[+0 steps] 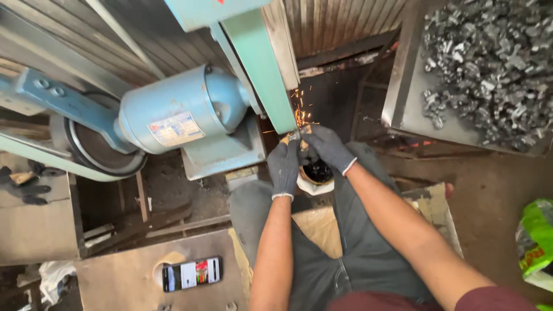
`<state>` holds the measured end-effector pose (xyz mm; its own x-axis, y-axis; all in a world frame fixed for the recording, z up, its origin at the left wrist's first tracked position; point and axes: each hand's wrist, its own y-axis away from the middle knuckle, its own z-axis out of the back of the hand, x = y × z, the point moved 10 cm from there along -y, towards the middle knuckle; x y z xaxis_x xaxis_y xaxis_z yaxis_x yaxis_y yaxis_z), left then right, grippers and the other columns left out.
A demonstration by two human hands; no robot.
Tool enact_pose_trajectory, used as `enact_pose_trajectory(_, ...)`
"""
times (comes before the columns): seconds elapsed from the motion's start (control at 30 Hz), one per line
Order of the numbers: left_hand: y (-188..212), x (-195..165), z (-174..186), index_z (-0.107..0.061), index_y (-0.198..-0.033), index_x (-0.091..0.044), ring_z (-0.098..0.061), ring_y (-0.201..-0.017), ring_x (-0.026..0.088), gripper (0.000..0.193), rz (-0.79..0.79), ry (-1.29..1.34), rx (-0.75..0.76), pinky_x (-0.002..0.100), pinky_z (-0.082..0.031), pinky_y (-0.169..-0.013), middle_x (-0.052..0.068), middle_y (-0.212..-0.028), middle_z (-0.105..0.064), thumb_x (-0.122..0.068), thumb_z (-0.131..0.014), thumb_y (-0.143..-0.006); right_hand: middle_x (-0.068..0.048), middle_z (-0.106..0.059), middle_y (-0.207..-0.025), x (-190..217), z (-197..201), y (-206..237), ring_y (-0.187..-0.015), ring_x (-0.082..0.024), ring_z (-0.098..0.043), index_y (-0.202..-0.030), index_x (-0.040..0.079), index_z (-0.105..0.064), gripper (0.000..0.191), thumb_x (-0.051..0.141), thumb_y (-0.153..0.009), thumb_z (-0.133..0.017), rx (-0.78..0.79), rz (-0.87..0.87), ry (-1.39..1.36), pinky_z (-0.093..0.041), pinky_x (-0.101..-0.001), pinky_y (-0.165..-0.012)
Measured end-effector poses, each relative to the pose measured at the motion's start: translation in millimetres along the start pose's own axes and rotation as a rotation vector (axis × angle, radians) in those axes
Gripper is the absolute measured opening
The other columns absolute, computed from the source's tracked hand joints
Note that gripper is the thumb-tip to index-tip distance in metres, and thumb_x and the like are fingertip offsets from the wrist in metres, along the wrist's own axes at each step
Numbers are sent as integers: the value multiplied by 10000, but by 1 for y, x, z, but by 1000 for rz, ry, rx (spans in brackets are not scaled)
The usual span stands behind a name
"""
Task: The person sits at a bench grinder and grinds small metal workpieces against the spinning wheel, producing sparks, then places the ground pieces onto a tray filled with similar finished parts, repeating the cycle with new pieces taken from a container.
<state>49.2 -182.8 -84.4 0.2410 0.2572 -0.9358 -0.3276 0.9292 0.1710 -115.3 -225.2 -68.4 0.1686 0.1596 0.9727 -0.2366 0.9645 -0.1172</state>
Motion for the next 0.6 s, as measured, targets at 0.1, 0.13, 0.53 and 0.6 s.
enact_pose_trajectory(0.1, 11, -18, -4, -670, -875, 53, -694, -761, 417, 436, -123, -233, 73, 472, -505, -699, 266, -806, -676, -370, -632, -969, -59, -709, -900, 3, 9, 19, -807, -122, -660, -1085, 18, -683, 189, 175, -1019, -600, -44, -79, 6, -521, -283, -729)
enact_pose_trajectory(0.13, 13, -24, -6, -662, -880, 55, -687, -800, 438, 448, -164, -288, 85, 479, -497, -716, 272, -827, -673, -377, -623, -993, -41, -703, -853, 1, 11, 21, -761, -109, -650, -1065, 27, -688, 186, 188, -1031, -601, -46, -118, 13, -516, -271, -692)
enact_pose_trajectory(0.53, -2, -27, -9, -701, -922, 31, -699, -780, 389, 424, -5, -97, -16, 453, -519, -732, 249, -856, -715, -385, -634, -964, -7, -636, -842, -25, 1, -1, -736, -66, -550, -1071, 30, -684, 198, 203, -1074, -588, -28, -296, -212, -480, -275, -644)
enact_pose_trajectory(0.6, 1, -49, -12, -728, -1013, -3, -700, -890, 384, 376, -241, -295, 25, 450, -510, -749, 224, -962, -734, -358, -610, -974, -23, -729, -1123, -7, 10, 0, -1033, -72, -644, -1187, 19, -700, 231, 170, -1029, -624, -49, -101, -216, -510, -269, -931)
